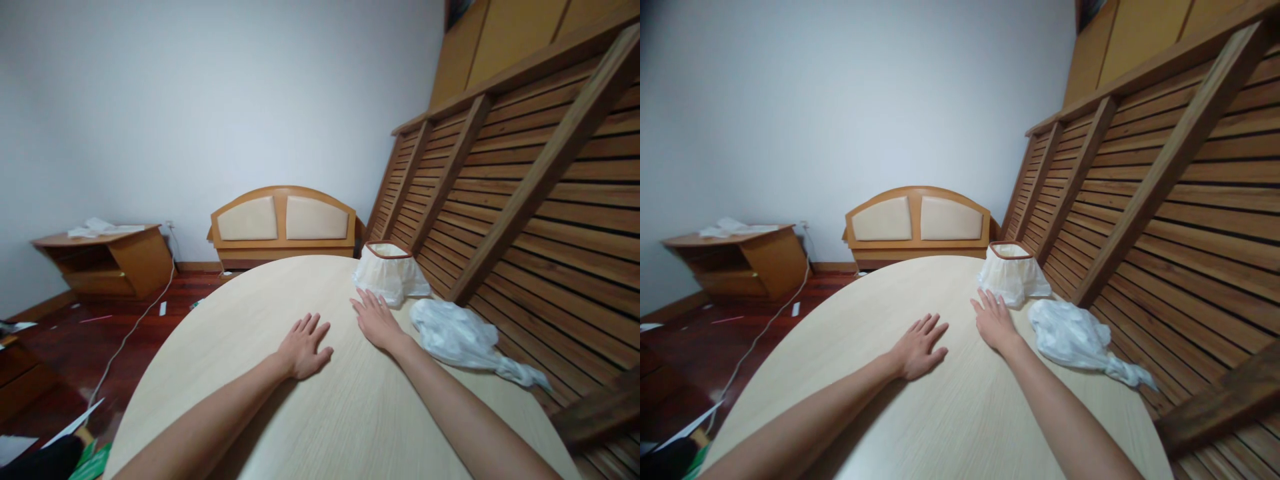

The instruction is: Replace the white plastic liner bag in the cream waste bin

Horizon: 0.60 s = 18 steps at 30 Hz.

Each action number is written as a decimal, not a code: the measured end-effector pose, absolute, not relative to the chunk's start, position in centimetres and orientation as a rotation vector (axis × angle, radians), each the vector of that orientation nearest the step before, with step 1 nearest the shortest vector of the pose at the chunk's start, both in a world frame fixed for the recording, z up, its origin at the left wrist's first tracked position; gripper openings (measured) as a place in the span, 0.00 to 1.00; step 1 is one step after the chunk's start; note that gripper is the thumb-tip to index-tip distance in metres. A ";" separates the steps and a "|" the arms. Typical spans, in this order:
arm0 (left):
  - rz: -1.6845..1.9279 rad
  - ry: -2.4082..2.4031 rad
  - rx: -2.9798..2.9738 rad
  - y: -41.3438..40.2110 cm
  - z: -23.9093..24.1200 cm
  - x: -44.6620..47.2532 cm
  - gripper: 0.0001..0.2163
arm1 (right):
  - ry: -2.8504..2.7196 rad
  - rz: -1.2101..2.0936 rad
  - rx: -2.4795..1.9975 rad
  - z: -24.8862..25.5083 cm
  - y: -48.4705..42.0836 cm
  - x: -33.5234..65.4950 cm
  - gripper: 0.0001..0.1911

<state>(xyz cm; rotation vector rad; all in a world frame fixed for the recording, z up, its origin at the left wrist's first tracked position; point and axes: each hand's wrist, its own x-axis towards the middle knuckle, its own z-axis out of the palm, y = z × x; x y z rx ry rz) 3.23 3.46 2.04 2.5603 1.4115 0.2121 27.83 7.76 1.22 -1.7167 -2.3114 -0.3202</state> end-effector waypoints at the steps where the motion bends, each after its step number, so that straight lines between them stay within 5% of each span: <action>1: 0.199 1.394 2.569 4.2 2.0 3.4 0.33 | -2.328 -0.282 -1.714 1.1 7.9 27.4 0.27; 18: 0.427 1.379 2.619 10.8 0.5 3.6 0.27 | -2.355 0.256 -1.553 0.3 9.7 26.1 0.34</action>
